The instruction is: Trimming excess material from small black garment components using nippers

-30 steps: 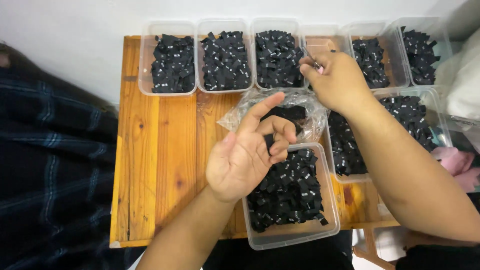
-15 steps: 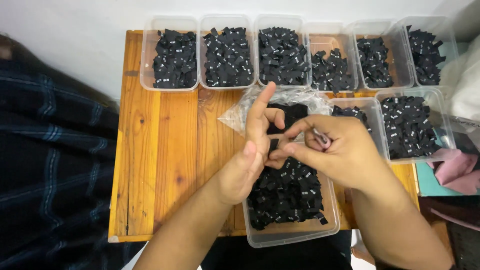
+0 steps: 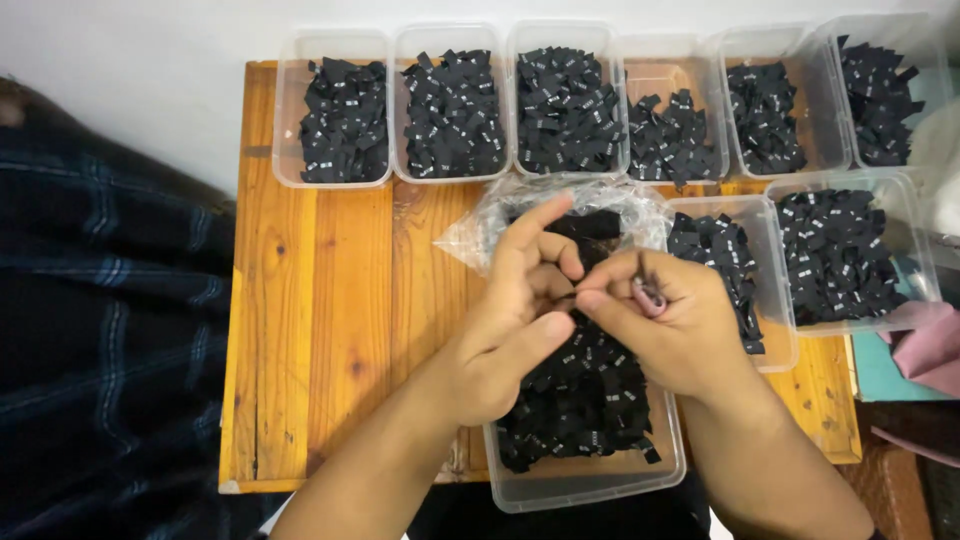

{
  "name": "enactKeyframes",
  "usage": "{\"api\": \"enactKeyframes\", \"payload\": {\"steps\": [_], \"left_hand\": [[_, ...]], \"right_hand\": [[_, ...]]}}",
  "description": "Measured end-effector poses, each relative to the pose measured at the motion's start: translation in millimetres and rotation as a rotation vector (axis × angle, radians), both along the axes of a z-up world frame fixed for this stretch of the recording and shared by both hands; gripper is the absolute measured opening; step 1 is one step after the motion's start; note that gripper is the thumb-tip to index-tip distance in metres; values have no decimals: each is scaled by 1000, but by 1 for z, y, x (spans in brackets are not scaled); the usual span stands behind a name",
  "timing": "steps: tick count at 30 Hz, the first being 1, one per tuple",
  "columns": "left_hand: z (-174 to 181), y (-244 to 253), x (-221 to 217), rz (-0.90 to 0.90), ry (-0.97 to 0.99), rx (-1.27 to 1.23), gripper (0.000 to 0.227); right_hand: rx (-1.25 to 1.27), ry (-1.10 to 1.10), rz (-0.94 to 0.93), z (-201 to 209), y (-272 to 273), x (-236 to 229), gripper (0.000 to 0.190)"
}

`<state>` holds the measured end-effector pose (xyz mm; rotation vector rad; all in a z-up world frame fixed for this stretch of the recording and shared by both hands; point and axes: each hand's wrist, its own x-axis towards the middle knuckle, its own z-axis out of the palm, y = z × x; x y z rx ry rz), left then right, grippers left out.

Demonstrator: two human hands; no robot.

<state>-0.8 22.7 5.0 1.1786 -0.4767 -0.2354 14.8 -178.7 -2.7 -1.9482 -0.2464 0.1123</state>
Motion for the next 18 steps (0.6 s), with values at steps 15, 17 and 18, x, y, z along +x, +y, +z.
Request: {"api": "enactKeyframes", "payload": {"steps": [15, 17, 18], "left_hand": [[-10, -11, 0, 344, 17, 111, 34], [-7, -11, 1, 359, -11, 144, 34], [-6, -11, 0, 376, -29, 177, 33]], "right_hand": [[443, 147, 10, -9, -3, 3, 24], [297, 66, -10, -8, -5, 2, 16], [150, -4, -31, -8, -5, 1, 11]]}}
